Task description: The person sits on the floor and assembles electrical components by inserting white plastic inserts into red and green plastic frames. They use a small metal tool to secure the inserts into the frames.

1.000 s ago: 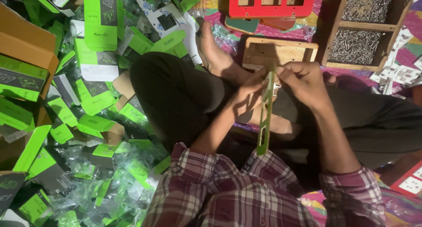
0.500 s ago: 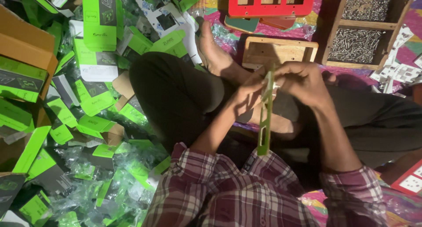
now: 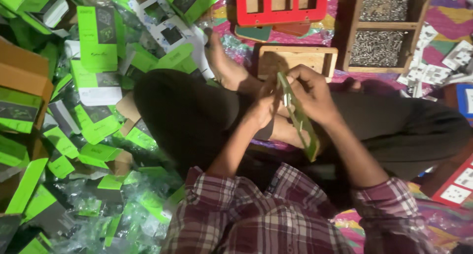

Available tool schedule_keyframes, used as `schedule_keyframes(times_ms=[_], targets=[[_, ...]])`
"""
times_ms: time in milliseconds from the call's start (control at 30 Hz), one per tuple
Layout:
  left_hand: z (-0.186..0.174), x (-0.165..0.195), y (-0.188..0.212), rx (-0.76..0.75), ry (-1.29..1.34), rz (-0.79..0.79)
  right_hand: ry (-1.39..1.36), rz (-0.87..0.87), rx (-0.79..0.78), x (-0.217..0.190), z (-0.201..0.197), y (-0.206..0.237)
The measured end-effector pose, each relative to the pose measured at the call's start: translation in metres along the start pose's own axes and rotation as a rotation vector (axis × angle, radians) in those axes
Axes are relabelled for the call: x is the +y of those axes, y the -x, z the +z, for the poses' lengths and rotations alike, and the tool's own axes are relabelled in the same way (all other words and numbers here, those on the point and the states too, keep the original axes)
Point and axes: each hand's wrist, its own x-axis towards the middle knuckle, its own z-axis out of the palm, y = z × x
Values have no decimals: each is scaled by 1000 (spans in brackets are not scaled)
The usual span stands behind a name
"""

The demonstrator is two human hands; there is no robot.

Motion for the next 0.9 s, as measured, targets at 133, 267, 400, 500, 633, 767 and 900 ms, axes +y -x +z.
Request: schedule_keyframes(times_ms=[133,267,400,500,633,767,900], targets=[[23,18,6,-159,-420,289,-34,113,29,13,-3,0],[43,39,18,-99,-939,449,-109,172,1,16,-9,-2],[57,50,18,-135,-1227,591,-498,353,222,13,-11,5],[61,56,21,-169,-1271,587,-408,507,242,18,-13,8],[65,58,28,-191,-1308,723,-176,422,-63,36,-18,-7],[66,47,29,-36,-1022,493,-72,406,95,33,-46,-18],[58,45,21,158,-608,484,495,19,439,16,-116,-13]])
